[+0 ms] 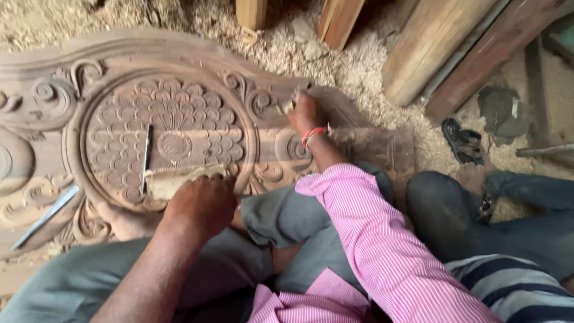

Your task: The person carves a decorative floral pattern into a large wooden panel using a chisel and a mallet. They repeatedly strike the chisel to shape the wood and occasionally use a sanding block to smooth the carved surfaces.

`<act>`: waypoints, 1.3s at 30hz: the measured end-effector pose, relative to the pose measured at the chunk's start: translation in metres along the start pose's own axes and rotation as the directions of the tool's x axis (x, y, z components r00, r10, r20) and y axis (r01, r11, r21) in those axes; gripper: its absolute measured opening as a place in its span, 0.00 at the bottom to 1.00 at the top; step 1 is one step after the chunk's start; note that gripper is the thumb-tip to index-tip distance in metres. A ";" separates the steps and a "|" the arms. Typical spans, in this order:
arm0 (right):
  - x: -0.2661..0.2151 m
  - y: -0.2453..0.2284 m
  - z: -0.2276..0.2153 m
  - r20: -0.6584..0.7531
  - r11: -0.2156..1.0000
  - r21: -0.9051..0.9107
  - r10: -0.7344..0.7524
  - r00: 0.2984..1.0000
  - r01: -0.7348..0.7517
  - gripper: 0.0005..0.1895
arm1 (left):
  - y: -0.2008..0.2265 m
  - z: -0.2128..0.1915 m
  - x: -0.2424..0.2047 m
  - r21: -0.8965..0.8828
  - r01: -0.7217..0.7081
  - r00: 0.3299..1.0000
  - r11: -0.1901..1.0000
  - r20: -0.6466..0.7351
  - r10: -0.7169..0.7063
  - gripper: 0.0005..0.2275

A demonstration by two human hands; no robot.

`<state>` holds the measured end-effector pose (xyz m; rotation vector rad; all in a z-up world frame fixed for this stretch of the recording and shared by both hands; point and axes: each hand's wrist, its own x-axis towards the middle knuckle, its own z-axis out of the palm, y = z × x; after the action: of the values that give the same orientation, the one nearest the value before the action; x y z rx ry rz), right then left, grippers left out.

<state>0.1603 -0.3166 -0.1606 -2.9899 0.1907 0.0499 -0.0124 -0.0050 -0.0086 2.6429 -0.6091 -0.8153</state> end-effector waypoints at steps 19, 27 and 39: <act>0.017 0.036 -0.027 -0.109 0.951 0.263 0.199 0.974 -0.165 0.15 | -0.007 -0.014 0.005 -0.024 0.040 0.998 0.999 0.051 -0.038 0.16; 0.049 0.034 0.000 -0.028 0.303 0.952 0.235 0.972 -0.045 0.12 | 0.027 -0.006 0.023 -0.568 -0.378 0.579 0.731 -0.761 -0.292 0.23; 0.050 0.132 -0.088 -0.014 -0.265 0.951 0.480 0.877 0.160 0.18 | 0.133 0.123 0.059 0.285 -0.437 0.543 0.853 -0.672 0.503 0.28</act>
<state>0.1949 -0.4652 -0.0947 -1.0827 0.4356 -0.4998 -0.0812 -0.1680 -0.0796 2.3630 -1.0428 0.4489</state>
